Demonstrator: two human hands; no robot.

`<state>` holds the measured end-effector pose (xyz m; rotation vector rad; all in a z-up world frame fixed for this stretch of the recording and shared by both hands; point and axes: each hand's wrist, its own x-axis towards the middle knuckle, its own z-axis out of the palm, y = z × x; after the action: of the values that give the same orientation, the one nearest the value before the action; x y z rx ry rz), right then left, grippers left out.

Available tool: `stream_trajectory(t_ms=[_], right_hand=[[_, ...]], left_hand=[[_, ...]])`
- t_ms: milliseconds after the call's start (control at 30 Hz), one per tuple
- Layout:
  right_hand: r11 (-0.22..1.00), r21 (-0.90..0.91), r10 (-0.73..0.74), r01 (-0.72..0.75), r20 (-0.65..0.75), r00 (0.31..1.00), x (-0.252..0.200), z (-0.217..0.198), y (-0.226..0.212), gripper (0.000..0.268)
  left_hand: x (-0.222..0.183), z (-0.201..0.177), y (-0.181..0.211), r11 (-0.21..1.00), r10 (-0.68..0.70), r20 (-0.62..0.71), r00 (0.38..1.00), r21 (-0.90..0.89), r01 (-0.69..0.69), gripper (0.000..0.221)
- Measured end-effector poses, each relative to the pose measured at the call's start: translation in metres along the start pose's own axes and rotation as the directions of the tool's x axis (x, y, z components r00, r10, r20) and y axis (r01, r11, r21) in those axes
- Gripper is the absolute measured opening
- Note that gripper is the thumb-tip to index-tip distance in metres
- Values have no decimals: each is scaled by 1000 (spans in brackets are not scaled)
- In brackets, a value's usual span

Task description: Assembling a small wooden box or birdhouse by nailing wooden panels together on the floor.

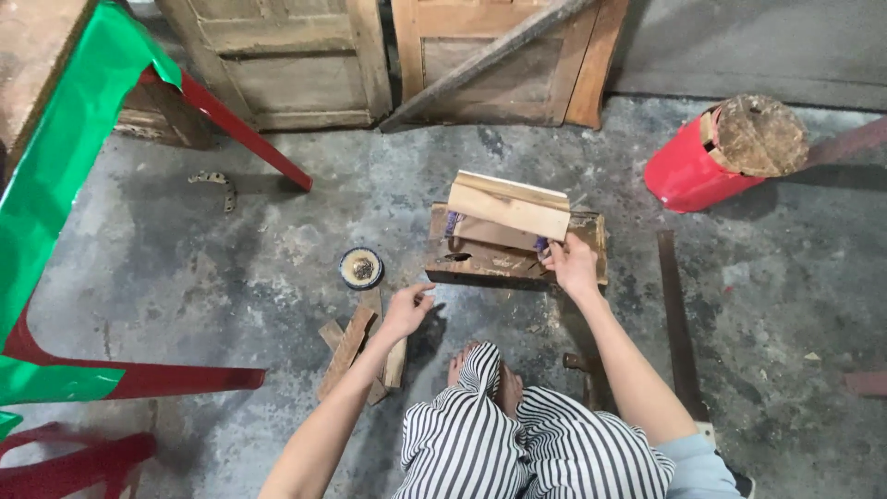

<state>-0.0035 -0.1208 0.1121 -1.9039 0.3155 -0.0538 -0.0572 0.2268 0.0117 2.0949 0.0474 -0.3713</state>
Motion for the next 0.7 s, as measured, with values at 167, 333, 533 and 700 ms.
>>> stream_trajectory(t_ms=[167,333,533,700], right_hand=[[999,-47,25,-25,0,1000,-6,3,-7,16],[998,-45,42,-42,5,999,-3,2,-7,16],[995,-90,44,-44,-2,999,-2,0,-6,14],[990,-135,41,-37,26,999,-1,-3,-5,14]], left_hand=[[-19,-15,8,998,-54,-28,998,29,55,32],[-28,-23,20,997,-73,-13,997,34,74,32],[-25,-35,28,992,-111,1,994,58,111,33],[8,-29,18,987,-160,-51,986,-42,158,31]])
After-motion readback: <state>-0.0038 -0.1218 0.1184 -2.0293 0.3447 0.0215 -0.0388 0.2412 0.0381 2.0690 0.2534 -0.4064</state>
